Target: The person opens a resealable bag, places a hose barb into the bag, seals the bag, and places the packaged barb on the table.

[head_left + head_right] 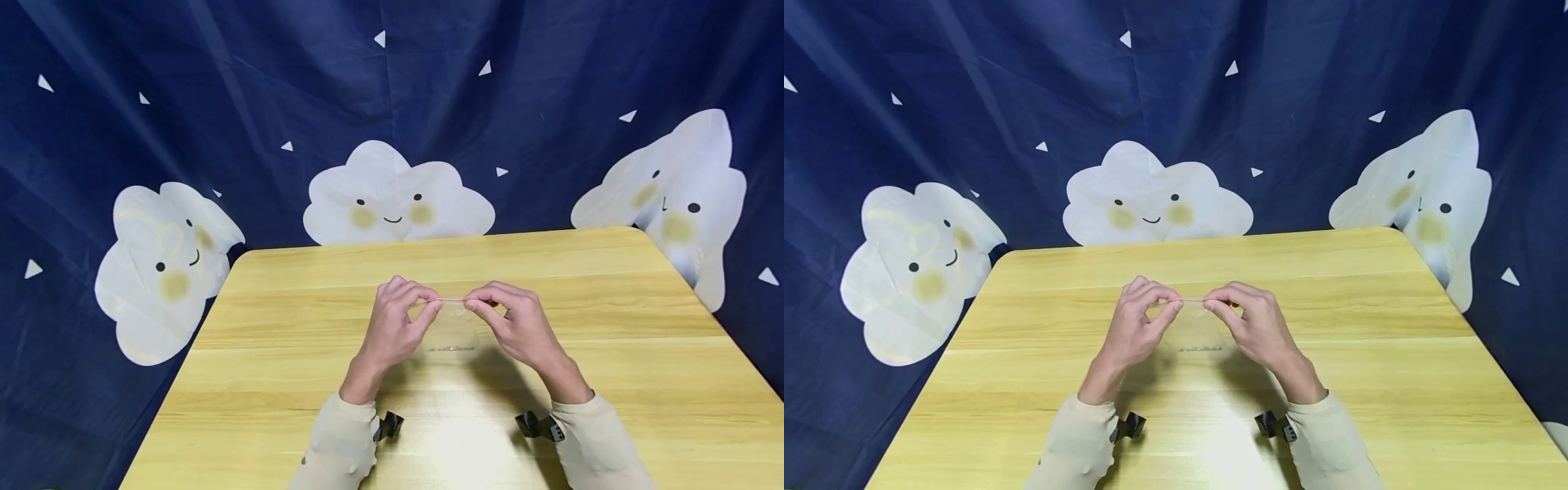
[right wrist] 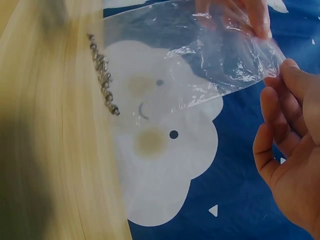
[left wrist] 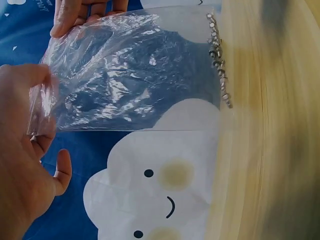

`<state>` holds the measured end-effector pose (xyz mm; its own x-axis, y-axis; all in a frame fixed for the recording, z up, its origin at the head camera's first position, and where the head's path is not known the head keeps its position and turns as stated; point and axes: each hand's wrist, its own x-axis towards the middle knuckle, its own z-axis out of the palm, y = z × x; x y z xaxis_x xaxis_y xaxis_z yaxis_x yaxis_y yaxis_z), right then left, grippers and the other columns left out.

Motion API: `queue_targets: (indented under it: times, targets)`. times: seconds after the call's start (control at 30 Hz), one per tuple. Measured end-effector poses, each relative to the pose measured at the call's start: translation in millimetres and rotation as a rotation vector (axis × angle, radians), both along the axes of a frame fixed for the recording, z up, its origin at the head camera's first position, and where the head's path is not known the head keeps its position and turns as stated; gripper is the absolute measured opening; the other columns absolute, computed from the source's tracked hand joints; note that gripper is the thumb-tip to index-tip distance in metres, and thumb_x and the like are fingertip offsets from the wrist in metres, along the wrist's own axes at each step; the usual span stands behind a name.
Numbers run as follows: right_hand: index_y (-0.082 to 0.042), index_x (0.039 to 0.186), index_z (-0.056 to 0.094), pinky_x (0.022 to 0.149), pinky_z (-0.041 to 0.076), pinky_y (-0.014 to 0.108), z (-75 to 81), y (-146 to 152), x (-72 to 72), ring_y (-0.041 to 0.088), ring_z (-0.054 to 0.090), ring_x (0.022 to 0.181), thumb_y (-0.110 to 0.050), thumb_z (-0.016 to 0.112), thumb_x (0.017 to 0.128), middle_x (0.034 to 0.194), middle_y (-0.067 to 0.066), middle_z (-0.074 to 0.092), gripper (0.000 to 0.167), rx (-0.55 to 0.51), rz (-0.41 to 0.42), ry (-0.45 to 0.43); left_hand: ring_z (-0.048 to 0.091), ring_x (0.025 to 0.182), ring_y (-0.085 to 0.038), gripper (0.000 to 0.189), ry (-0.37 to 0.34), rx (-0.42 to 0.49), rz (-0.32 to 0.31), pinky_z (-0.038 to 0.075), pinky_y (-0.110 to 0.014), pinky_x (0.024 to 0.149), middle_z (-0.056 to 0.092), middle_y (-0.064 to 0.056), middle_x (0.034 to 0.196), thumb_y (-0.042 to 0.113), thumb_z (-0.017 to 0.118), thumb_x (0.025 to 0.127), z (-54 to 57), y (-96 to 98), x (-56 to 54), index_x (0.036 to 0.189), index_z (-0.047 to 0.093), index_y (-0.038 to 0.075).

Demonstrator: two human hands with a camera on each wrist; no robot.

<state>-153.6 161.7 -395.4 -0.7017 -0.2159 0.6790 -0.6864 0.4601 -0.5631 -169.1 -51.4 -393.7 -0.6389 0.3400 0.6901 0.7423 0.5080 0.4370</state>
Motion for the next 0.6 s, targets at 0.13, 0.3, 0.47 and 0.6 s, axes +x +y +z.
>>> queue_targets:
  times: [0.13, 0.3, 0.47, 0.6]
  targets:
    - [-0.013, 0.088, 0.074, 0.060, 0.043, 0.013, -0.3, -1.5, -0.2, 0.002, 0.059, 0.070, -0.009, 0.071, 0.085, 0.080, -0.004, 0.071, 0.006, 0.000, 0.021, 0.010, 0.055, 0.078, -0.013, 0.009, 0.026, -0.019, -0.010, 0.039, -0.034, 0.082, 0.074, 0.004, 0.087, 0.025, 0.070, 0.087, 0.3, 1.4, 0.0, 0.086, 0.072, 0.016]
    - [-0.013, 0.089, 0.075, 0.061, 0.044, 0.012, 1.6, -2.4, 0.7, 0.002, 0.061, 0.071, -0.009, 0.072, 0.085, 0.081, -0.004, 0.072, 0.006, 0.012, 0.023, 0.005, 0.053, 0.079, -0.012, 0.011, 0.035, -0.064, 0.016, 0.039, -0.035, 0.081, 0.073, 0.005, 0.087, 0.026, 0.066, 0.090, 0.8, 1.7, 0.5, 0.086, 0.070, 0.016]
    - [-0.012, 0.087, 0.075, 0.059, 0.043, 0.011, 1.9, -1.0, 0.9, 0.003, 0.062, 0.071, -0.010, 0.073, 0.084, 0.080, -0.002, 0.073, 0.004, 0.005, 0.003, 0.024, 0.052, 0.078, -0.011, 0.011, 0.039, -0.042, 0.013, 0.037, -0.034, 0.081, 0.073, 0.006, 0.087, 0.027, 0.069, 0.088, 2.1, 4.0, 1.4, 0.086, 0.072, 0.017]
    - [-0.012, 0.087, 0.075, 0.060, 0.044, 0.011, 1.2, -1.8, 1.0, 0.004, 0.064, 0.073, -0.010, 0.073, 0.084, 0.081, -0.002, 0.073, 0.004, 0.007, 0.009, 0.022, 0.054, 0.076, -0.011, 0.010, 0.069, -0.048, 0.001, 0.037, -0.034, 0.080, 0.073, 0.006, 0.085, 0.026, 0.069, 0.088, 1.7, 6.0, 2.2, 0.084, 0.072, 0.017]
